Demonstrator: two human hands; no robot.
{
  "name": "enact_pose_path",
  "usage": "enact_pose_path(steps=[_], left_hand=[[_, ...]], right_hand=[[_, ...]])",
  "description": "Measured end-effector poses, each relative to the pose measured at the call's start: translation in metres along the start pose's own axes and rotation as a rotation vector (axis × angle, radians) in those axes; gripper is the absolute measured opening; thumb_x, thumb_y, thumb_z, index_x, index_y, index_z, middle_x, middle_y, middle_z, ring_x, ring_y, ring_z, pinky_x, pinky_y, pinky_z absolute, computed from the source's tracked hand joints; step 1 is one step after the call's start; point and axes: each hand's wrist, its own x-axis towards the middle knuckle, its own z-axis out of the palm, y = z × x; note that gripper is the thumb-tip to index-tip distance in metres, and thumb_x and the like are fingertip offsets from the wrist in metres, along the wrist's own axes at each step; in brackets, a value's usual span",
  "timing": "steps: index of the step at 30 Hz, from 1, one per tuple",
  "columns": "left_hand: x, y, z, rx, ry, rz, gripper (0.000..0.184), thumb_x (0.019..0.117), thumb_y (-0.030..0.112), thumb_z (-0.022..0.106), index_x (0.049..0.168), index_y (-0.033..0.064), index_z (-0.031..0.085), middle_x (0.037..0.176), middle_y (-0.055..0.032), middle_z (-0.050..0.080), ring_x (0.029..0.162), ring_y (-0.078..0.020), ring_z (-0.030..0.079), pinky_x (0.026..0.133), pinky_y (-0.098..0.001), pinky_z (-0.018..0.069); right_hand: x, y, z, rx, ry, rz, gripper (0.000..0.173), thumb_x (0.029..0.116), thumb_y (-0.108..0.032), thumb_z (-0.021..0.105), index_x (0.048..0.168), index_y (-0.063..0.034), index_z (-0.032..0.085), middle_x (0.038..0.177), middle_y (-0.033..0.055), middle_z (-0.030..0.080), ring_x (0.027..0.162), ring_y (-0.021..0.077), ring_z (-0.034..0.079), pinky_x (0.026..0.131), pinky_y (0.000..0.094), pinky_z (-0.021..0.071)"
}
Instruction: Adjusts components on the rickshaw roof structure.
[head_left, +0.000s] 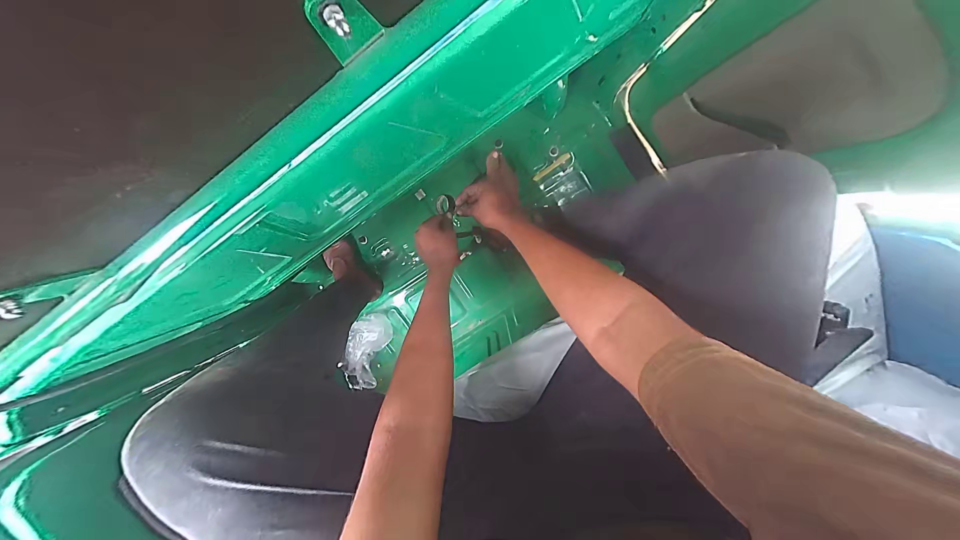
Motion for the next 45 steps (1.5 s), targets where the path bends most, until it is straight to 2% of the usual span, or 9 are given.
enact_pose_path(steps=[4,6,10,13,15,17,25,33,45], left_hand=[[0.010,-0.006,0.007,-0.069,0.008,-0.003,0.036,0.1045,0.039,0.055,0.105,0.0102,0.077,0.100,-0.0121,0.075,0.097,-0.0293,0.071,0.091,-0.0580,0.0532],[0.013,-0.008,0.012,-0.077,0.005,0.014,0.036,0.1041,0.040,0.056,0.106,0.0108,0.077,0.100,-0.0108,0.075,0.096,-0.0272,0.071,0.091,-0.0560,0.0539],[0.009,-0.004,0.020,-0.078,0.006,0.066,0.036,0.1042,0.039,0.056,0.105,0.0104,0.077,0.098,-0.0105,0.075,0.096,-0.0270,0.071,0.091,-0.0554,0.0540],[0.007,-0.002,0.023,-0.088,0.010,0.087,0.034,0.1041,0.037,0.056,0.105,0.0102,0.077,0.097,-0.0106,0.075,0.096,-0.0269,0.071,0.091,-0.0549,0.0539],[0.006,-0.004,0.023,-0.092,-0.006,0.086,0.032,0.1040,0.035,0.057,0.108,0.0104,0.077,0.100,-0.0114,0.075,0.098,-0.0271,0.071,0.093,-0.0550,0.0536],[0.006,-0.002,0.024,-0.086,-0.009,0.089,0.032,0.1040,0.035,0.057,0.109,0.0106,0.077,0.101,-0.0116,0.076,0.099,-0.0280,0.071,0.093,-0.0554,0.0533],[0.004,-0.001,0.027,-0.088,0.005,0.092,0.034,0.1051,0.034,0.055,0.108,0.0069,0.076,0.101,-0.0139,0.074,0.098,-0.0302,0.070,0.092,-0.0562,0.0527],[0.008,-0.001,0.021,-0.066,0.001,0.075,0.035,0.1058,0.035,0.054,0.110,0.0073,0.075,0.099,-0.0136,0.074,0.096,-0.0297,0.071,0.090,-0.0561,0.0536],[0.036,0.039,0.012,0.000,-0.002,0.109,0.035,0.1050,0.036,0.053,0.107,0.0089,0.075,0.098,-0.0129,0.074,0.097,-0.0305,0.070,0.090,-0.0572,0.0532]], right_hand=[[0.011,0.009,0.009,-0.199,0.228,0.014,0.023,0.0939,-0.054,0.064,0.111,-0.0446,0.076,0.147,0.0047,0.057,0.145,0.0334,0.040,0.116,0.0662,0.0294],[0.028,0.025,0.017,-0.175,0.329,0.034,0.026,0.0937,-0.060,0.061,0.110,-0.0450,0.076,0.151,0.0077,0.053,0.147,0.0344,0.037,0.112,0.0648,0.0355],[0.050,0.037,0.020,0.023,0.310,0.194,0.037,0.0998,-0.056,0.055,0.116,-0.0298,0.077,0.139,-0.0004,0.064,0.131,0.0208,0.057,0.111,0.0563,0.0437],[0.056,0.037,0.021,0.531,0.308,0.403,0.033,0.1009,-0.038,0.062,0.122,-0.0142,0.069,0.105,0.0035,0.074,0.084,0.0171,0.073,0.076,0.0424,0.0634],[0.050,0.030,0.014,0.919,0.282,0.515,0.035,0.1067,-0.029,0.056,0.137,-0.0131,0.059,0.098,0.0081,0.071,0.066,0.0187,0.067,0.057,0.0362,0.0595],[0.047,0.026,0.011,1.084,0.287,0.612,0.029,0.1085,-0.028,0.053,0.126,-0.0067,0.061,0.090,0.0105,0.067,0.060,0.0187,0.063,0.053,0.0346,0.0571],[0.052,0.028,0.000,0.623,0.230,0.432,0.019,0.0975,-0.020,0.071,0.110,-0.0054,0.072,0.087,0.0088,0.072,0.064,0.0153,0.068,0.061,0.0332,0.0596],[0.049,0.048,-0.008,0.253,0.216,0.185,0.017,0.0926,-0.030,0.076,0.100,-0.0143,0.079,0.103,0.0056,0.075,0.101,0.0206,0.069,0.095,0.0480,0.0544],[0.074,0.049,-0.035,0.241,0.253,0.242,0.023,0.0976,-0.037,0.070,0.107,-0.0177,0.078,0.105,0.0007,0.076,0.102,0.0185,0.071,0.093,0.0505,0.0555]])
